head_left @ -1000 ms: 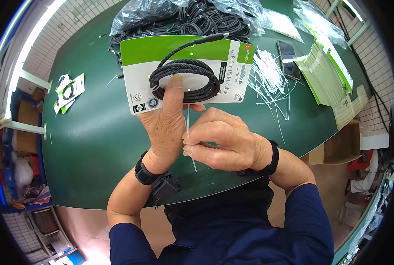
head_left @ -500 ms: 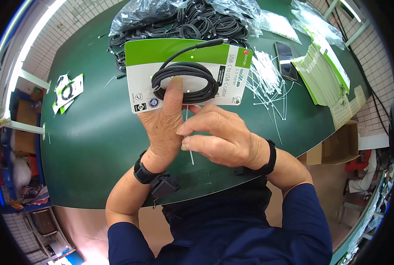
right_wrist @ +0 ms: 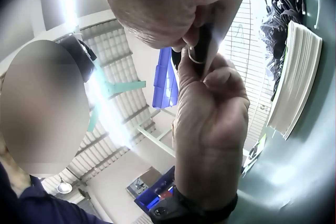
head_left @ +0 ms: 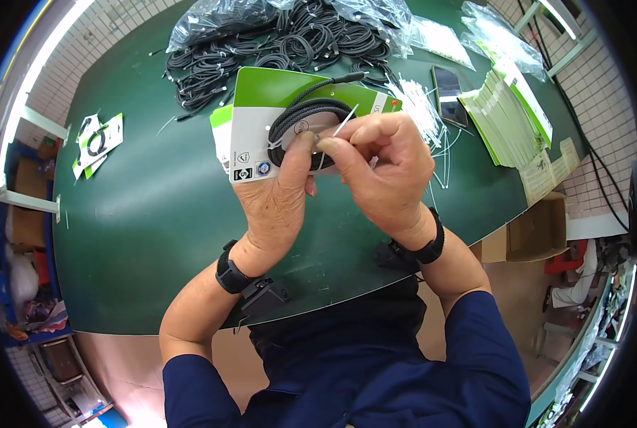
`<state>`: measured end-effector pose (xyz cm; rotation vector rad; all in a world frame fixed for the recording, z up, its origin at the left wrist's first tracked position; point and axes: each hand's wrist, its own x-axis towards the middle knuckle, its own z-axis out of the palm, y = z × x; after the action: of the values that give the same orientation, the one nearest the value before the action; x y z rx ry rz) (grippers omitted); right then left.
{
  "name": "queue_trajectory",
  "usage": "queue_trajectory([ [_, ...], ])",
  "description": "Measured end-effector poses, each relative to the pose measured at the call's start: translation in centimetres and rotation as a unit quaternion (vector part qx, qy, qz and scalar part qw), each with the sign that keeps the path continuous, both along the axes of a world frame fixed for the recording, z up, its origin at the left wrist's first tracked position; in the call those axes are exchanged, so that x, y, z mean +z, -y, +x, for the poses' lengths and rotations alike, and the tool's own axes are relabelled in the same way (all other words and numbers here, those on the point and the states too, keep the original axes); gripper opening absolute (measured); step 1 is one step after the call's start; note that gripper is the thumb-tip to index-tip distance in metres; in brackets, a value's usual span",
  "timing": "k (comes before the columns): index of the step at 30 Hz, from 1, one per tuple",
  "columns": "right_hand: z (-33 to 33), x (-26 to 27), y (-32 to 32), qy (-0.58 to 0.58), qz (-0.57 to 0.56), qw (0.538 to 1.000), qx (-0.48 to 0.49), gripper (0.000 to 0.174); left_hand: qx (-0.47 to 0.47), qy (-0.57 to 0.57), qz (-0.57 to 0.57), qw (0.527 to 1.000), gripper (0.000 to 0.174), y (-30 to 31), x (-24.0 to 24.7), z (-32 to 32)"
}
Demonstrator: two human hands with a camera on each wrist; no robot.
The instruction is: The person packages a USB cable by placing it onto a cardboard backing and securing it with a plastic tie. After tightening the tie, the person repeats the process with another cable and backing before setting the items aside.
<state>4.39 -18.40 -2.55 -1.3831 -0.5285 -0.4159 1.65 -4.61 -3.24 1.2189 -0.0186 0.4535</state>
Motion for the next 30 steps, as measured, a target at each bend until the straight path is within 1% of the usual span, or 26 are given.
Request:
queue_trajectory([
  [1,0.1,-0.1,0.3,0.043,-0.052,0.998,-0.022,0.017,0.000,0.001,0.004,1.000,0.023,0.1,0.0,0.0],
  [3,0.4,-0.3,0.7,0.127,-0.152,0.978,-0.067,0.017,0.001,0.002,0.008,1.000,0.023,0.2,0.0,0.1],
  [4,0.6,-0.2,0.8,0.126,-0.154,0.978,-0.066,0.017,-0.001,-0.002,0.006,1.000,0.023,0.1,-0.1,0.2],
  [7,1.4,0.2,1.0,0.257,-0.199,0.942,-0.082,0.020,-0.002,-0.005,0.000,1.000,0.022,-0.1,-0.2,0.4],
  [12,1.8,0.0,0.6,0.301,-0.218,0.922,-0.103,0.024,-0.015,-0.006,0.005,1.000,0.021,-0.4,-0.2,0.8],
  [15,2.0,-0.3,0.6,0.340,-0.267,0.892,-0.135,0.027,-0.032,-0.015,0.003,0.999,0.020,-0.7,-0.4,0.9],
  [19,2.2,-0.3,1.0,0.363,-0.286,0.877,-0.134,0.031,-0.031,-0.016,0.022,0.999,0.020,-0.6,-0.5,1.0],
  [24,1.5,0.4,1.8,0.377,-0.317,0.864,-0.106,0.036,-0.030,-0.011,0.016,0.999,0.020,-0.7,-0.6,1.1],
  [27,1.0,0.8,1.8,0.411,-0.305,0.856,-0.076,0.039,-0.032,-0.004,0.020,0.999,0.021,-0.7,-0.4,1.2],
  [30,0.9,0.3,1.7,0.410,-0.283,0.864,-0.068,0.038,-0.028,0.027,0.022,0.999,0.021,-0.8,0.1,1.2],
])
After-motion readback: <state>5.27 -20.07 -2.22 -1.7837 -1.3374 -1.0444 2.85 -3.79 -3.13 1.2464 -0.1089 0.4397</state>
